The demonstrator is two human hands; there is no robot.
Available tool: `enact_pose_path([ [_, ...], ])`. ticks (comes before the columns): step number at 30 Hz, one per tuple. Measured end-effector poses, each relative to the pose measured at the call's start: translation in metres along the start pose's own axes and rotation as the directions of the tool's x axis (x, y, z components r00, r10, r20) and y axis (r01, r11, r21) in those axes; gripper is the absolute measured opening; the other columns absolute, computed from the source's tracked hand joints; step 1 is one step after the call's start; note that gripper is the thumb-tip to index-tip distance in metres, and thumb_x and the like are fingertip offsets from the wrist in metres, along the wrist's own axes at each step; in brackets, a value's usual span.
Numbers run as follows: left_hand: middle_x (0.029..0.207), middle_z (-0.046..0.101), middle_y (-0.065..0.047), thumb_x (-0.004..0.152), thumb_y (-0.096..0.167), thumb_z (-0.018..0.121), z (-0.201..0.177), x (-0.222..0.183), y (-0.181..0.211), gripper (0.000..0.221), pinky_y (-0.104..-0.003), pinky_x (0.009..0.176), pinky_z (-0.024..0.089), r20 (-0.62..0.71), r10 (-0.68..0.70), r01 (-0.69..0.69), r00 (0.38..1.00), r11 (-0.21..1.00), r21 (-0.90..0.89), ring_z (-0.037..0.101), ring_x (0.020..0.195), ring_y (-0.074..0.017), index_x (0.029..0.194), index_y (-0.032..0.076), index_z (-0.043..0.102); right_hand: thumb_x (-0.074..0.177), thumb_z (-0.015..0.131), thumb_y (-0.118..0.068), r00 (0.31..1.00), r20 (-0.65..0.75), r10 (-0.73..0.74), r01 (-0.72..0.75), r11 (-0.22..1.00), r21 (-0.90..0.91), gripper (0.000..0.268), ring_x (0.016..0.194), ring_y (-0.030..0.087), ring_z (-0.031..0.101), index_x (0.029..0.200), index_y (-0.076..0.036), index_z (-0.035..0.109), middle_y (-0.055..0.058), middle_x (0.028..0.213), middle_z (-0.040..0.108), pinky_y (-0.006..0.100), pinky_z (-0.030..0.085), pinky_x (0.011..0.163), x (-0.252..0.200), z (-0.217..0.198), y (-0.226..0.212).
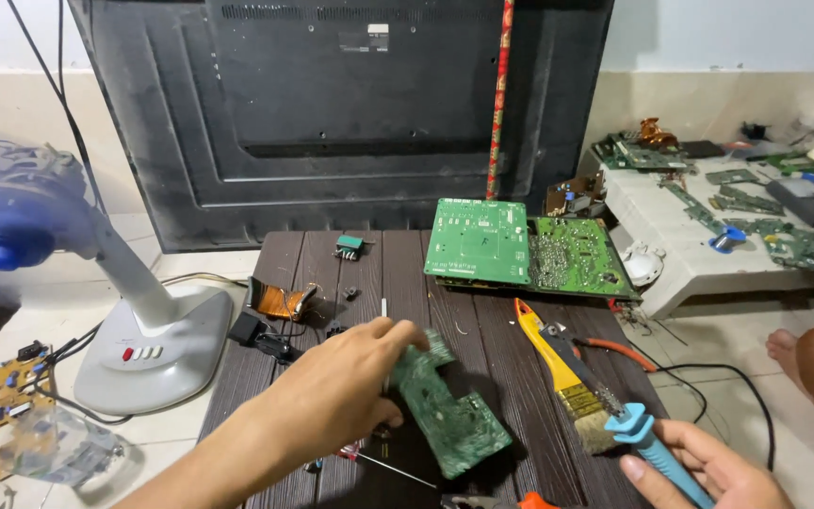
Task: The person is soldering components on various circuit boards, using a soldering iron and a brush to clean and repair the electronics.
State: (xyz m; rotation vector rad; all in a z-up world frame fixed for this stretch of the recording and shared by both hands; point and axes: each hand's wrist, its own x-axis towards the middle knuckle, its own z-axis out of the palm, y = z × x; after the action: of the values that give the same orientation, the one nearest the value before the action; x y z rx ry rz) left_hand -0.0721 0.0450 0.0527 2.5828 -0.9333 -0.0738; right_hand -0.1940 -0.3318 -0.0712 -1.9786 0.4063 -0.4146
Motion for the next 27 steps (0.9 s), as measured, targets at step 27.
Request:
enact_pose_path([
  [27, 0.101, 0.073, 0.000, 0.062, 0.013, 0.085, 0.030, 0.012, -0.012, 0.052, -0.036, 0.083, 0.056, -0.196, -0.117, 0.087, 0.974, 0.984, -0.157, 0.069, 0.092, -0.0227, 0.113, 0.018, 0.076, 0.068, 0.091, 0.012, 0.943, 0.267, 0.197, -0.179, 0.980, -0.093, 0.053, 0.080, 0.028, 0.097, 0.120, 0.004, 0.083, 0.026, 0.085, 0.102, 0.036, 0.072, 0.075, 0.055, -0.057, 0.125],
])
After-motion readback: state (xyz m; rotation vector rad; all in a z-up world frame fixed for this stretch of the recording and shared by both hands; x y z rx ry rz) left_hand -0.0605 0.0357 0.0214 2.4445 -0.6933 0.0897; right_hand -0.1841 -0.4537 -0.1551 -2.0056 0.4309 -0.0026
